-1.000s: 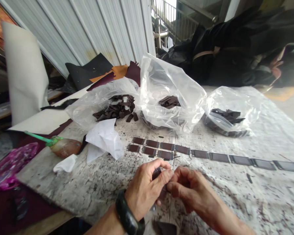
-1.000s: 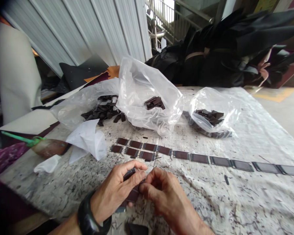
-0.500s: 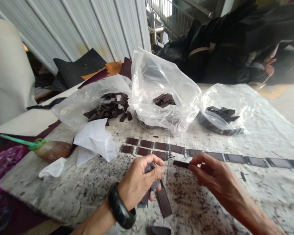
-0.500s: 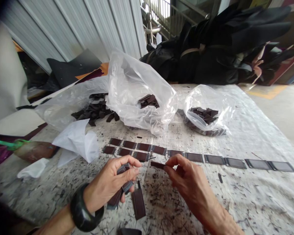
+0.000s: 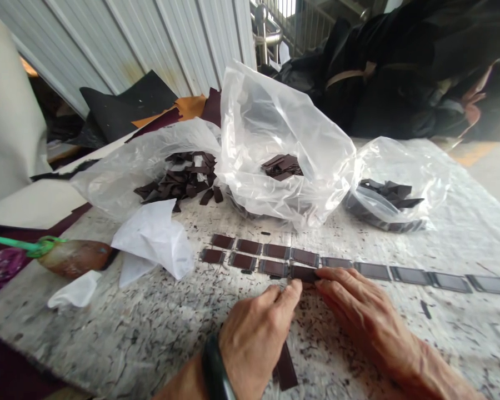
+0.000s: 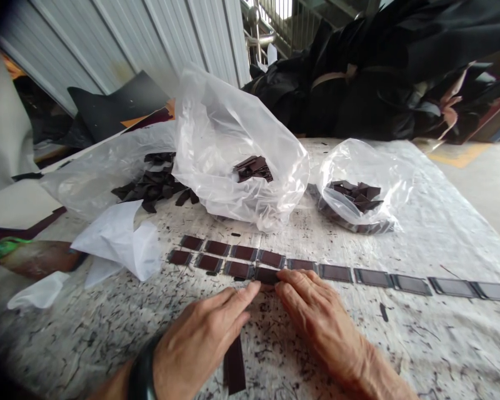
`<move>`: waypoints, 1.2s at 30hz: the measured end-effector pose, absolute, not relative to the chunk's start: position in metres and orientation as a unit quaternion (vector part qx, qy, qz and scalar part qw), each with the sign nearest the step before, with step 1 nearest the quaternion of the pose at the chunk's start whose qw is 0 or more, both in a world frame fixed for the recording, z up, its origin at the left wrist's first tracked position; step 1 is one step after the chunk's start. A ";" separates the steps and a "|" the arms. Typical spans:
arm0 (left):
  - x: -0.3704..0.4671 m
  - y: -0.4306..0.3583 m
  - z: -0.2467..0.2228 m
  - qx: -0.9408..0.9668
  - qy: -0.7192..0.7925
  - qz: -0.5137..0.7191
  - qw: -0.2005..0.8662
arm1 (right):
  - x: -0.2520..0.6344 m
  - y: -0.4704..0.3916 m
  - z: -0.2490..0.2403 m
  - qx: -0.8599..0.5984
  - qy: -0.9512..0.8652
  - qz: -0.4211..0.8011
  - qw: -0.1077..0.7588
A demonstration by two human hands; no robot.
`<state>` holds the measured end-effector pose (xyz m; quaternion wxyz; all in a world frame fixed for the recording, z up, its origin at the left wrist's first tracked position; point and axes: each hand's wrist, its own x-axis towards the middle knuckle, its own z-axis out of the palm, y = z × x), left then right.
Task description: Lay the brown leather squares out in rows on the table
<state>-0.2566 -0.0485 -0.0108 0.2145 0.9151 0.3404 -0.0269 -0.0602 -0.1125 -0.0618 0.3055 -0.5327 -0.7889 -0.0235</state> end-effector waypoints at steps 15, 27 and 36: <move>-0.245 -0.037 -0.007 0.913 0.335 -0.106 0.208 | -0.067 -0.108 -0.047 -0.552 -0.793 0.013 0.259; -0.245 -0.021 0.005 0.851 0.368 -0.057 0.370 | -0.070 -0.107 -0.041 -0.604 -0.766 0.000 0.220; -0.294 -0.009 0.007 0.581 0.452 0.081 0.672 | -0.106 -0.143 -0.045 -0.570 -0.767 0.113 0.270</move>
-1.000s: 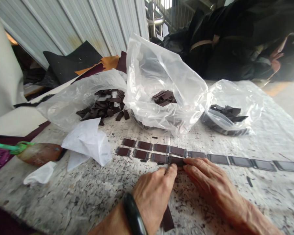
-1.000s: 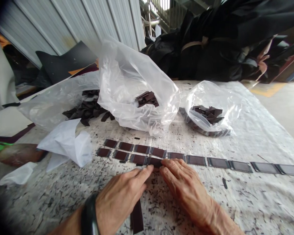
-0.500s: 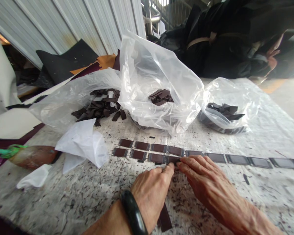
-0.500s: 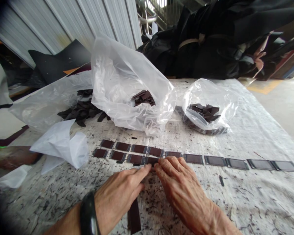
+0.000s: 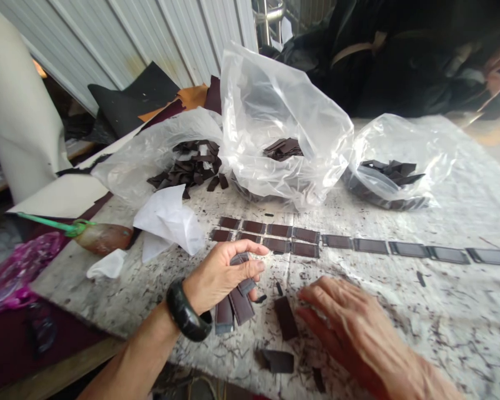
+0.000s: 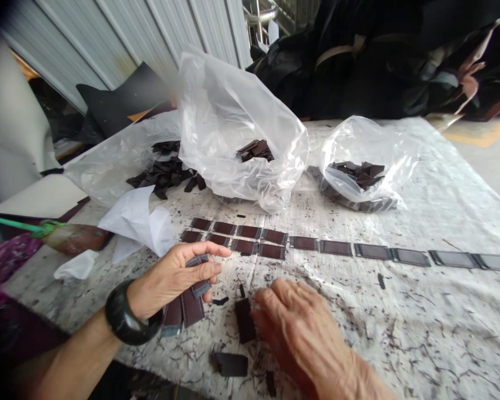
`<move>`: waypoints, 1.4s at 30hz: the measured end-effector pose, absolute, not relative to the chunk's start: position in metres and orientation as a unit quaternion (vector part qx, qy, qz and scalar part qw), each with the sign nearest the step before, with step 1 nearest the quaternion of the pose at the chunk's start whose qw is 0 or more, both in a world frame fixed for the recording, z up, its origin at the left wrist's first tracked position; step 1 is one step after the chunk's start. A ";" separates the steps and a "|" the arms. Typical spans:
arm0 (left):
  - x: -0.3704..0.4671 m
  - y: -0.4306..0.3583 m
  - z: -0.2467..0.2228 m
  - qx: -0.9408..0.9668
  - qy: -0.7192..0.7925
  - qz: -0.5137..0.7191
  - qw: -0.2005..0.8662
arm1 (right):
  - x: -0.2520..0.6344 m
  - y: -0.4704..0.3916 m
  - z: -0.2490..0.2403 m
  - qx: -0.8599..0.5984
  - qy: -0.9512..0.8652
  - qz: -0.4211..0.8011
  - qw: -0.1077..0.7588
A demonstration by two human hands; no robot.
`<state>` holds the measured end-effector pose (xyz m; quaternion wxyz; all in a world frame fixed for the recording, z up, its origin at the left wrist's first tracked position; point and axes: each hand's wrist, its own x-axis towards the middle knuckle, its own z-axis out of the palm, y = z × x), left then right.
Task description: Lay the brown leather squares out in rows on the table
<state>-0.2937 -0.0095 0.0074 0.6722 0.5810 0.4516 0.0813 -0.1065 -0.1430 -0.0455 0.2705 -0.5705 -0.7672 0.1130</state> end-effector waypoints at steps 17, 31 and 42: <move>-0.311 -0.026 -0.007 0.611 0.465 0.037 0.639 | -0.139 -0.140 -0.035 -0.673 -0.711 0.127 0.159; -0.229 -0.049 0.006 0.881 0.309 0.005 0.357 | -0.032 -0.115 -0.016 -0.695 -0.620 0.249 0.266; -0.205 -0.050 0.001 0.903 0.313 -0.101 0.277 | -0.036 -0.102 -0.034 -0.701 -0.613 0.257 0.259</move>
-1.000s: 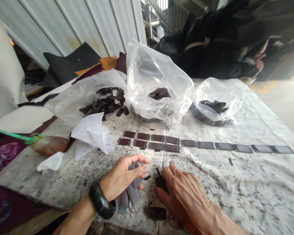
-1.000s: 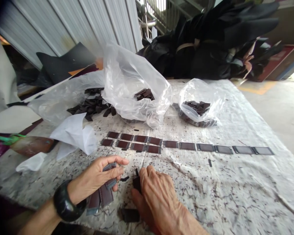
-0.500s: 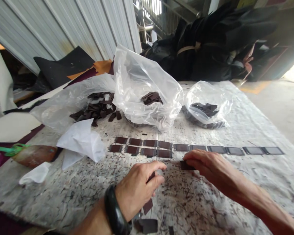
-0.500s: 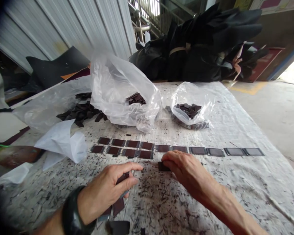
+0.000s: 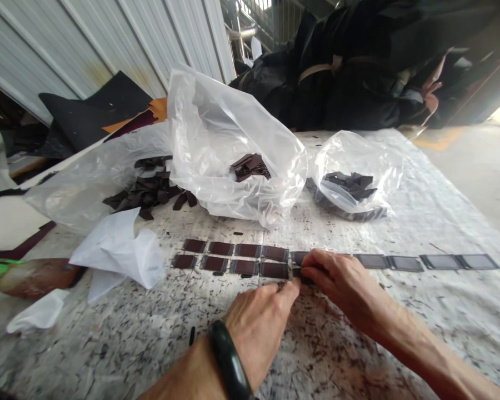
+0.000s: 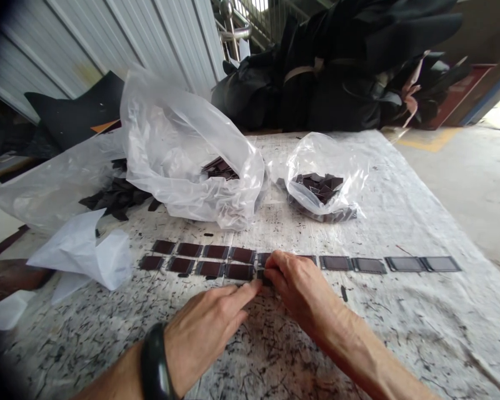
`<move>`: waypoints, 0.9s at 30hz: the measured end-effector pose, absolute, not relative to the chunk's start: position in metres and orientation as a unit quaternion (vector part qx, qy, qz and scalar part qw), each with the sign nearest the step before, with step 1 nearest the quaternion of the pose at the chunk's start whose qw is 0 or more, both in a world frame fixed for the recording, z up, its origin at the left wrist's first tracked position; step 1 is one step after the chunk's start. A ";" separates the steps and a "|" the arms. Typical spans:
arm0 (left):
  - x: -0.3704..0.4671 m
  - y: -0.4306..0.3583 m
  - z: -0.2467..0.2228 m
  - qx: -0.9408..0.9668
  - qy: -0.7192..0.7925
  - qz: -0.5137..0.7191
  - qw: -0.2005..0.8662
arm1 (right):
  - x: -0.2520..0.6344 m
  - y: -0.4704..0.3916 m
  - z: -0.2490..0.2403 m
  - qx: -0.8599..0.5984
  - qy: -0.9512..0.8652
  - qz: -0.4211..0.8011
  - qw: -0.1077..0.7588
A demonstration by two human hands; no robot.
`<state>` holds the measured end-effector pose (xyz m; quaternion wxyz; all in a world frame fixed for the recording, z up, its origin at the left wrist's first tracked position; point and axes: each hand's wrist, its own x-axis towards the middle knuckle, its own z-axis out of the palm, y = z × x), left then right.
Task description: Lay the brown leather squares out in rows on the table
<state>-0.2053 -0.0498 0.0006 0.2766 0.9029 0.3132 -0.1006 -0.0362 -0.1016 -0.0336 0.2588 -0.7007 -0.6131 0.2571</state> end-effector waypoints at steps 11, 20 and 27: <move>-0.204 -0.047 -0.005 0.891 0.313 -0.096 0.315 | -0.032 -0.119 -0.036 -0.739 -0.650 0.053 0.170; -0.219 -0.023 0.003 0.702 0.388 -0.027 0.596 | -0.043 -0.143 -0.034 -0.729 -0.648 0.053 0.212; -0.269 -0.022 -0.006 0.548 0.414 0.033 0.726 | -0.122 -0.177 -0.047 -0.558 -0.782 0.152 0.231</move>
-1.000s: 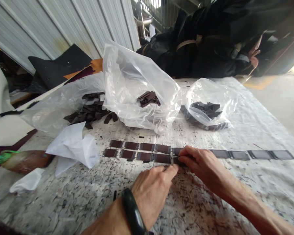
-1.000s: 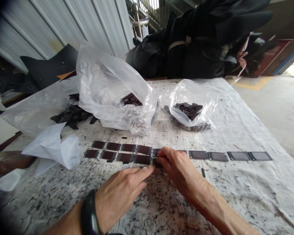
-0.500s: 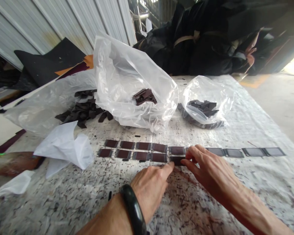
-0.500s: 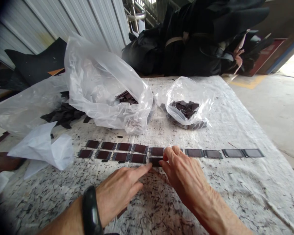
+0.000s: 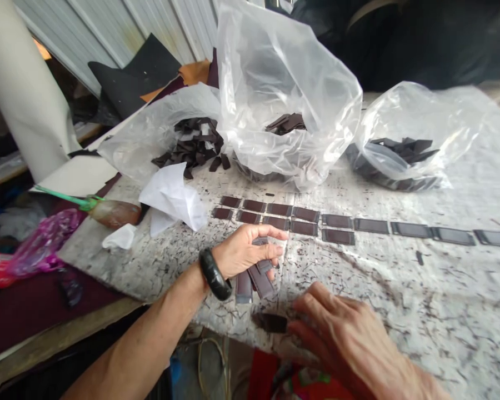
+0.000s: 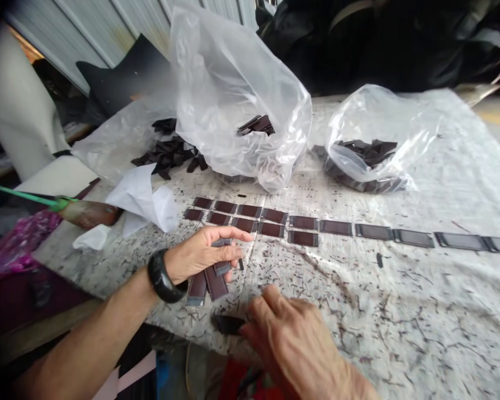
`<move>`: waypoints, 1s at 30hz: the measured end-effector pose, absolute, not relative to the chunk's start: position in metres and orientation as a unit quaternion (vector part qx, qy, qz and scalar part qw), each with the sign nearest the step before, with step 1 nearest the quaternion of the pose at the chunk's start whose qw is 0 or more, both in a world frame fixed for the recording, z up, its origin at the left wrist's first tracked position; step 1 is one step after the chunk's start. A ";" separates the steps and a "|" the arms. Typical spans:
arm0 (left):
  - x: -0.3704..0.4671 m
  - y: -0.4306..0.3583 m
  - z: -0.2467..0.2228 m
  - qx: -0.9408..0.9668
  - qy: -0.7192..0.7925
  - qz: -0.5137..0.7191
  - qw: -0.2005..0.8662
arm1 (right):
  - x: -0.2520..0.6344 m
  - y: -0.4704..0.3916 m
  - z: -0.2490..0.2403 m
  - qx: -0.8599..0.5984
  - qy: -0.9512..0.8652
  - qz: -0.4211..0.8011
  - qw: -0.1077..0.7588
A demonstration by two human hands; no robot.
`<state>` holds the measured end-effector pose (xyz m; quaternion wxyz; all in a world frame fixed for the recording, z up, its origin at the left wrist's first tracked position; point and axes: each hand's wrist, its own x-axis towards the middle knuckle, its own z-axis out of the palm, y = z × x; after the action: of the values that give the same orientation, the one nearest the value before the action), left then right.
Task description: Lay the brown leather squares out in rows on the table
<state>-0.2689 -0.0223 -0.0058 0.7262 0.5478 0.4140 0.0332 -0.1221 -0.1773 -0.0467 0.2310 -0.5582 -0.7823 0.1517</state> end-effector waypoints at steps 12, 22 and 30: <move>-0.301 -0.035 0.001 0.529 0.451 0.058 0.717 | -0.154 -0.169 -0.052 -0.589 -0.769 0.208 0.135; -0.314 -0.048 -0.007 0.440 0.461 0.137 0.759 | -0.149 -0.171 -0.051 -0.585 -0.738 0.277 0.192; -0.288 -0.069 -0.007 0.472 0.449 0.182 0.737 | -0.144 -0.169 -0.033 -0.593 -0.513 0.512 0.351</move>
<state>-0.2875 -0.0687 -0.0072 0.7365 0.4718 0.4491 0.1823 -0.1445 -0.1688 -0.0332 0.3512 -0.5925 -0.5131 0.5121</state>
